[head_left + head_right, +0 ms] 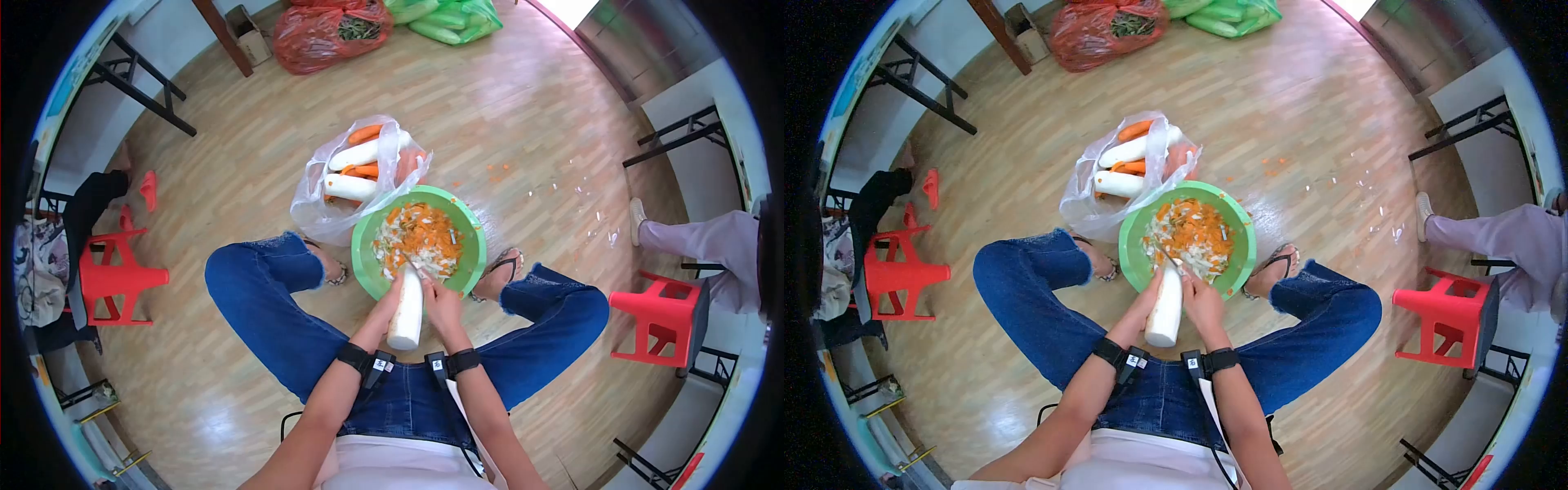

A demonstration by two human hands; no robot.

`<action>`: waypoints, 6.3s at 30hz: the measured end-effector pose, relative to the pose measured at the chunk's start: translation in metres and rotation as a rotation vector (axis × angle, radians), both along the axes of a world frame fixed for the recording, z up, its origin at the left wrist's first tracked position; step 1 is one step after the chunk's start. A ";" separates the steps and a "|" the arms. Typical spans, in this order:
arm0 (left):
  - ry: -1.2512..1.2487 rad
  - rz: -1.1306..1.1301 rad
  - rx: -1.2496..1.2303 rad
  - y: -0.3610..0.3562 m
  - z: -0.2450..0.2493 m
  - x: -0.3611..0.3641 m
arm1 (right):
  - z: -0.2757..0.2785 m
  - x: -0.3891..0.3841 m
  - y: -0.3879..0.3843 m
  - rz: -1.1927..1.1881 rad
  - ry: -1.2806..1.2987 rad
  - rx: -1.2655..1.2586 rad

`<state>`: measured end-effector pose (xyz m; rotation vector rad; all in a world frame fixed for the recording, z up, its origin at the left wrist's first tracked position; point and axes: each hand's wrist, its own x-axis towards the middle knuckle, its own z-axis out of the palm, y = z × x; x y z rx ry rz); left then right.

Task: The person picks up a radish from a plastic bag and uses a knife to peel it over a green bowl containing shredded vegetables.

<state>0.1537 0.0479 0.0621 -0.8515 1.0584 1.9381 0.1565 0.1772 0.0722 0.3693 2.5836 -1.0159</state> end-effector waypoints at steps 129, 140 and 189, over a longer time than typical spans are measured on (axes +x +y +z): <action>-0.019 -0.001 0.059 -0.002 -0.025 -0.001 | -0.004 -0.008 0.016 -0.032 0.048 -0.065; -0.031 0.295 0.256 -0.017 -0.022 -0.014 | -0.012 0.019 0.012 -0.011 0.042 -0.406; -0.018 0.209 0.238 -0.006 -0.009 -0.008 | 0.003 0.005 0.011 -0.018 0.035 -0.323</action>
